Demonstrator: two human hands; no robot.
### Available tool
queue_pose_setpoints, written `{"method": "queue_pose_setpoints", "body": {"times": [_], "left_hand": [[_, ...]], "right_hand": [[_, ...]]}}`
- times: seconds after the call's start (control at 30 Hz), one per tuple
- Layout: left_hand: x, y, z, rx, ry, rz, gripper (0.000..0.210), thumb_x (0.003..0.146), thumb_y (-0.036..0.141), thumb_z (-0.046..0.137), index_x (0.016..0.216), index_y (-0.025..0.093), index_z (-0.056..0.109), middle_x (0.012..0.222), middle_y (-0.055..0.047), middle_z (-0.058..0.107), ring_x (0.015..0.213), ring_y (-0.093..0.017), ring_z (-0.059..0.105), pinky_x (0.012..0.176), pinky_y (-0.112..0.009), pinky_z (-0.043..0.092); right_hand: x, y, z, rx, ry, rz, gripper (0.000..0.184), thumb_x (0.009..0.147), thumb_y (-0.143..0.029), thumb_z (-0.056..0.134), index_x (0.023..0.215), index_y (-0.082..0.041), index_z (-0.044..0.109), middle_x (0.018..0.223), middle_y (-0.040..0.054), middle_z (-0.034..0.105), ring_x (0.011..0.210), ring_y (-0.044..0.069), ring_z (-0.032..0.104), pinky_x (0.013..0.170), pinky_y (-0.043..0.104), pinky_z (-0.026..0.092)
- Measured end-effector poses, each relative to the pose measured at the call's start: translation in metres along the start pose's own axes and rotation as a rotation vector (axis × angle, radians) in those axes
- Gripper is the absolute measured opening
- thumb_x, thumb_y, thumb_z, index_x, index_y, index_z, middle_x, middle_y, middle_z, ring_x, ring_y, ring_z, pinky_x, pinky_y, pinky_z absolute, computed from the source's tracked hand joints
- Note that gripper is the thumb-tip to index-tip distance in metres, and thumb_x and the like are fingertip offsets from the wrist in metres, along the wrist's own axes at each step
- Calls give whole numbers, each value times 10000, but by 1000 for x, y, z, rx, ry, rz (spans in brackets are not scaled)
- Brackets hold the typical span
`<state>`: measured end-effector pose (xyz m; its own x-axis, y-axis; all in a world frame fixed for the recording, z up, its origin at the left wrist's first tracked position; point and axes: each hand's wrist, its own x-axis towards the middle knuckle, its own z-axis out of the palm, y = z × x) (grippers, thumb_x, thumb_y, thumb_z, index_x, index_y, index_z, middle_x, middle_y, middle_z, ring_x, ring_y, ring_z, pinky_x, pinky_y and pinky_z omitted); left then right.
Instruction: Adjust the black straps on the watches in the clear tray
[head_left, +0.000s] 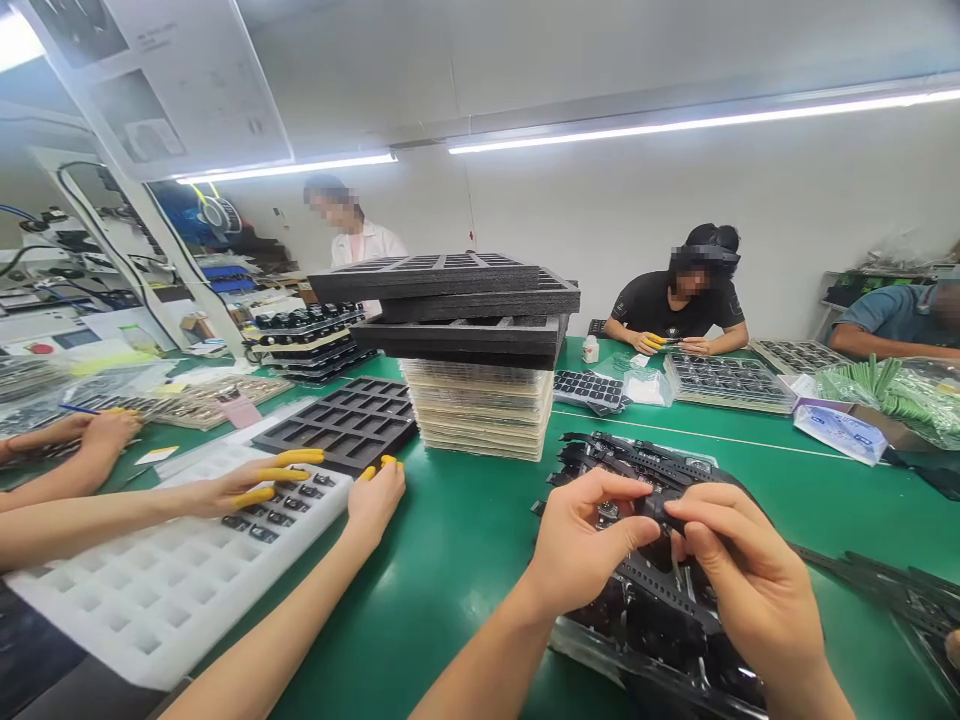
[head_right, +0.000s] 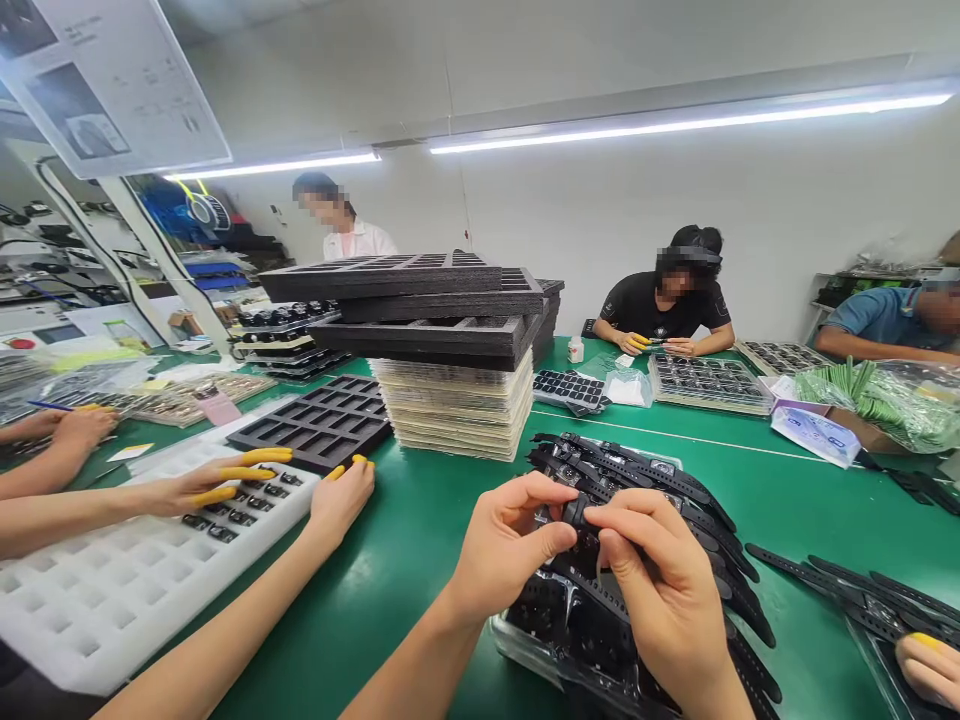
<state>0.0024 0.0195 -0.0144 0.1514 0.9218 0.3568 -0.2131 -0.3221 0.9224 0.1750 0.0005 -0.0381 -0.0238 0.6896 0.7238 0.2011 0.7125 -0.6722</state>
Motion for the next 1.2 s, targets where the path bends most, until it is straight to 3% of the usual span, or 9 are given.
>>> {"method": "queue_pose_setpoints", "body": {"times": [0.17,0.3,0.47,0.57,0.77,0.9,1.03,1.2], "left_hand": [[-1,-1,1,-30,-27,1,288,704,222,847,977,153,785,880,-61,721,819,-177,620,788,-292,506],[-2,-3,0,26,-91,12,372,733,252,847,1092,186,777,969,-67,731,917,-205,650,887,-320,512],[-2,-5,0,70,-173,70,295,818,326,797,1078,185,787,1041,-91,740,996,-234,667,939,-341,516],[-3,-5,3,8,-136,72,317,791,293,821,1084,178,780,1045,-90,741,1007,-235,666,950,-339,513],[-1,-6,4,-25,-71,84,243,772,228,826,1010,184,807,995,-80,746,969,-225,673,933,-342,524],[-1,-7,1,7,-65,106,256,786,202,804,1042,202,814,989,-77,742,958,-220,673,904,-335,533],[-1,-6,0,85,-108,86,292,784,155,791,1066,225,817,1022,-72,746,957,-213,676,922,-336,528],[0,-6,0,79,-97,104,297,820,152,748,1100,232,807,1032,-72,750,968,-215,677,915,-334,532]], "right_hand": [[-3,5,4,4,136,72,269,984,-339,645,1233,-321,746,1068,62,672,679,159,646,586,286,590],[-9,8,5,118,249,168,159,937,-326,721,1072,-292,799,1047,62,748,645,157,666,541,261,588],[-10,8,6,230,336,251,142,867,-361,801,975,-270,814,996,77,794,739,209,724,510,244,593],[-11,10,6,215,315,236,132,882,-340,788,997,-279,813,1030,74,792,727,198,723,525,249,600],[-5,5,-3,5,174,81,105,919,-283,738,988,-306,814,1057,61,783,908,235,740,624,268,624],[2,0,-5,-68,83,37,133,926,-265,720,981,-333,819,1042,36,783,797,191,732,577,239,603],[3,0,-4,-28,150,78,147,930,-278,716,1015,-346,816,933,1,785,543,118,644,504,214,582],[4,-1,-2,-71,96,98,217,911,-286,733,1092,-377,813,981,-11,810,576,132,692,576,221,628]]}}
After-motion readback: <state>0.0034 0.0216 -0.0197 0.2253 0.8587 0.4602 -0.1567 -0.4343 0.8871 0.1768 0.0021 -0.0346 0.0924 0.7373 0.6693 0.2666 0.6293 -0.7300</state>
